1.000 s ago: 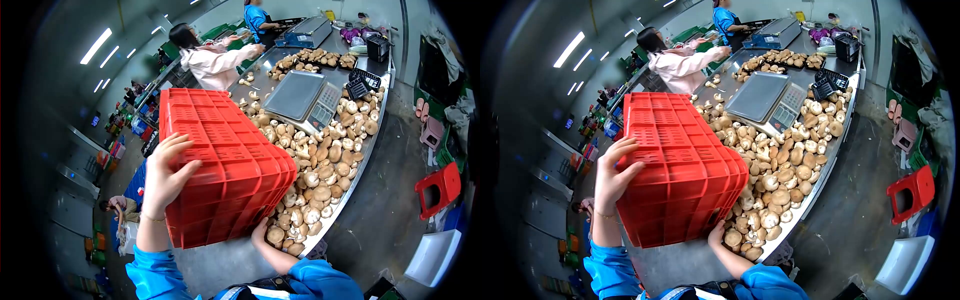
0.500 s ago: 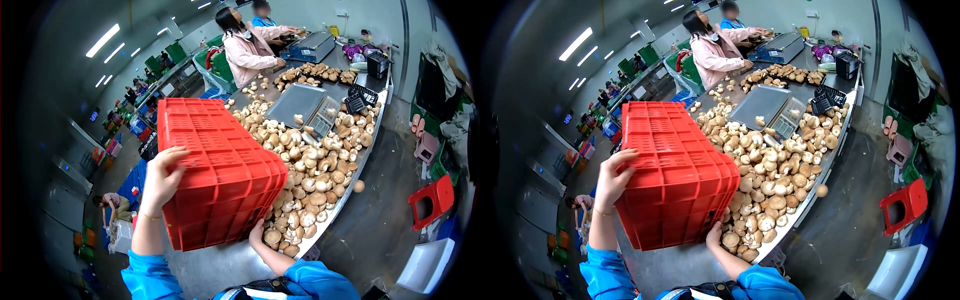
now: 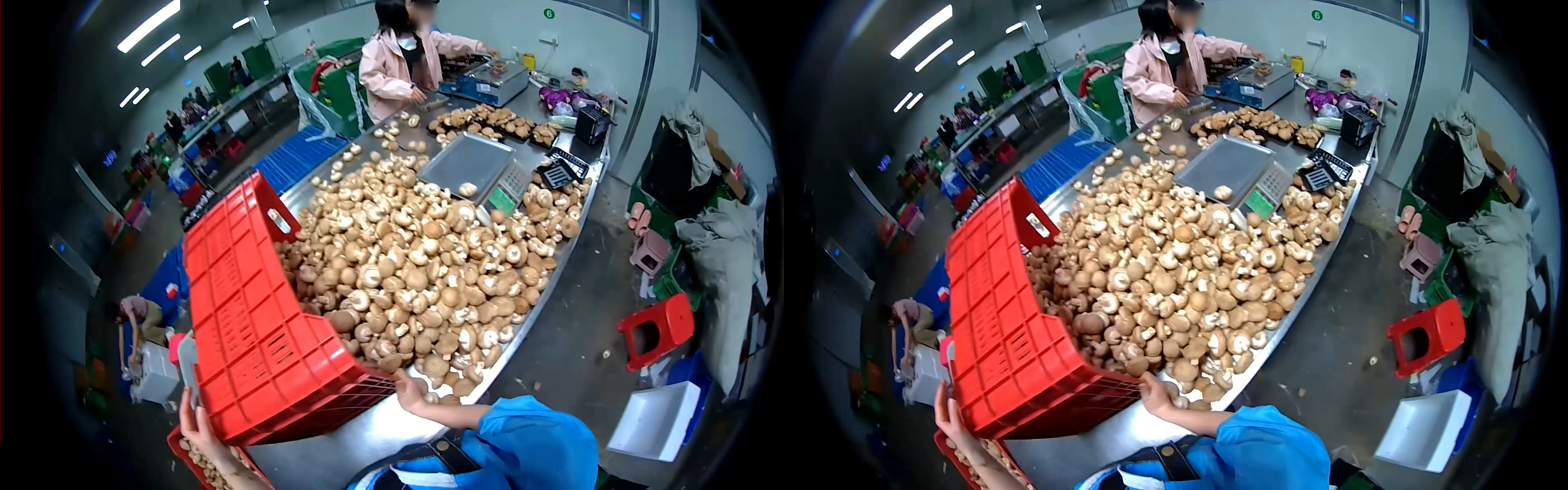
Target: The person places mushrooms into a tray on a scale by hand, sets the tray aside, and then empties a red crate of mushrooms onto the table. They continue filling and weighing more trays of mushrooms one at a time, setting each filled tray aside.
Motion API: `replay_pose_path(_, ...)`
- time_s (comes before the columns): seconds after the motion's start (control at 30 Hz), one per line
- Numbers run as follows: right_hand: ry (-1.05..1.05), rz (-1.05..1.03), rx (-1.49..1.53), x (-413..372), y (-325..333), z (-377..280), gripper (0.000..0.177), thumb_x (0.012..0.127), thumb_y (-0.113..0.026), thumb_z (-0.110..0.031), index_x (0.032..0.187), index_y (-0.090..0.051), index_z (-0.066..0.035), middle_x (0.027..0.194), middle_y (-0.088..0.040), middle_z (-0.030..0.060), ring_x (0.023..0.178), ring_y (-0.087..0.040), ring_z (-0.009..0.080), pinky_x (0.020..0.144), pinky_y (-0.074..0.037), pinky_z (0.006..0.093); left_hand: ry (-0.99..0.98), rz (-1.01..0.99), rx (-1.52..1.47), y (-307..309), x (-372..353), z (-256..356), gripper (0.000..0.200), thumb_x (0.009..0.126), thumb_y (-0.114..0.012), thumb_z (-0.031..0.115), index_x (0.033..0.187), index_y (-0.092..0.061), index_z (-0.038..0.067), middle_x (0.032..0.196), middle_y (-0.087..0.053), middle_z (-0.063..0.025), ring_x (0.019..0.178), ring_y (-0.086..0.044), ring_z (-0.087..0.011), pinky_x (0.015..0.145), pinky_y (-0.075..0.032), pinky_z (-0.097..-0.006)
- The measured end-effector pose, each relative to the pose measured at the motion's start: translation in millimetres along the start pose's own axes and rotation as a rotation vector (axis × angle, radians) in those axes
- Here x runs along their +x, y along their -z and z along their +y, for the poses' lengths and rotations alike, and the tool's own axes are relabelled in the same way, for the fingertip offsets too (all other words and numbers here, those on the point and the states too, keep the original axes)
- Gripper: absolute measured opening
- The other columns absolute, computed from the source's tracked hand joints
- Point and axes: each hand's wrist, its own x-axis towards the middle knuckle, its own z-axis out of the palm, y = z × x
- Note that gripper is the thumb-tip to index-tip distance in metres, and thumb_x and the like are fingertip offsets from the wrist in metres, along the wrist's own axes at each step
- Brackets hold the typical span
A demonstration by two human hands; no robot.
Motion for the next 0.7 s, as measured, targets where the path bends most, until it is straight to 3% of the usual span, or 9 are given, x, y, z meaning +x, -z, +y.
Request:
replay_pose_path(0.1,0.043,-0.185,0.110,-5.5,2.9,11.6,0.041,0.088,-0.039,-0.042,0.084,-0.046,-0.002,0.079,-0.048,0.0179,0.079,-0.049,0.0359,0.067,-0.039,0.0384,0.098,0.321,-0.135,1.2,-1.8,3.8,0.037,0.087,-0.043,0.018,0.117,-0.046,-0.003,0.119,-0.049,-0.0110,0.105,-0.048,-0.0196,0.091,-0.036,-0.0283)
replay_pose_path(0.27,-0.206,-0.546,0.088,20.0,73.3,-3.7,0.040,0.085,-0.052,-0.036,0.099,-0.046,0.001,0.089,-0.056,0.0147,0.087,-0.055,0.0215,0.076,-0.044,0.0325,-0.528,0.681,0.072,-65.0,-54.9,67.5,0.031,0.090,-0.034,0.012,0.111,-0.047,-0.006,0.120,-0.044,-0.0209,0.104,-0.048,-0.0284,0.093,-0.039,-0.0382)
replay_pose_path(0.3,-0.299,-0.711,0.270,30.3,93.6,9.7,0.033,0.086,-0.053,-0.030,0.098,-0.048,0.000,0.086,-0.058,0.0103,0.083,-0.056,0.0131,0.071,-0.045,0.0276,-0.983,0.586,0.757,-107.0,-60.9,94.8,0.027,0.088,-0.042,0.013,0.104,-0.046,-0.009,0.108,-0.040,-0.0244,0.071,-0.053,-0.0251,0.057,-0.051,-0.0325)
replay_pose_path(0.37,-0.263,-0.742,0.289,51.3,158.5,18.2,0.026,0.086,-0.053,-0.025,0.094,-0.051,0.000,0.081,-0.058,0.0054,0.077,-0.056,0.0090,0.066,-0.045,0.0236,-1.012,0.490,0.254,-163.7,-92.3,81.9,0.031,0.087,-0.036,0.014,0.106,-0.050,-0.006,0.116,-0.044,-0.0234,0.103,-0.048,-0.0344,0.091,-0.039,-0.0435)
replay_pose_path(0.4,-0.306,-0.719,0.152,69.4,201.2,-1.0,0.021,0.087,-0.052,-0.021,0.091,-0.052,-0.001,0.078,-0.058,0.0038,0.073,-0.057,0.0098,0.064,-0.045,0.0224,-1.225,0.261,0.341,-202.4,-101.8,95.0,0.034,0.083,-0.041,0.020,0.105,-0.050,-0.005,0.112,-0.045,-0.0243,0.104,-0.046,-0.0383,0.090,-0.038,-0.0473)
replay_pose_path(0.47,-0.331,-0.527,0.425,85.3,268.3,29.9,0.021,0.086,-0.053,-0.021,0.093,-0.054,-0.001,0.078,-0.060,0.0053,0.070,-0.057,0.0100,0.063,-0.047,0.0239,-1.056,0.102,0.240,-297.4,-142.6,88.6,0.034,0.078,-0.048,0.025,0.098,-0.050,-0.001,0.108,-0.047,-0.0218,0.102,-0.046,-0.0343,0.089,-0.037,-0.0456)
replay_pose_path(0.57,-0.402,-0.344,-0.084,121.8,400.8,52.5,0.016,0.085,-0.052,-0.013,0.093,-0.054,0.001,0.079,-0.060,0.0074,0.070,-0.059,0.0133,0.062,-0.049,0.0253,-0.530,-0.259,0.151,-440.1,-191.5,98.2,0.031,0.066,-0.064,0.020,0.091,-0.055,0.002,0.101,-0.050,-0.0143,0.095,-0.048,-0.0312,0.081,-0.039,-0.0413)
replay_pose_path(0.6,-0.447,-0.187,0.127,132.2,442.7,51.0,0.014,0.086,-0.051,-0.012,0.091,-0.054,0.001,0.076,-0.060,0.0071,0.068,-0.059,0.0137,0.060,-0.049,0.0247,-0.438,-0.410,0.147,-480.9,-201.7,110.2,0.031,0.064,-0.065,0.016,0.090,-0.056,0.002,0.098,-0.052,-0.0145,0.093,-0.049,-0.0312,0.081,-0.039,-0.0393)
replay_pose_path(0.7,-0.437,0.105,0.070,166.5,541.9,55.3,0.011,0.085,-0.052,-0.012,0.084,-0.053,-0.001,0.070,-0.058,0.0068,0.060,-0.056,0.0097,0.056,-0.047,0.0217,-0.455,-0.759,0.010,-568.2,-233.2,118.0,0.033,0.063,-0.069,0.013,0.093,-0.058,0.004,0.099,-0.053,-0.0126,0.095,-0.049,-0.0305,0.082,-0.040,-0.0385)
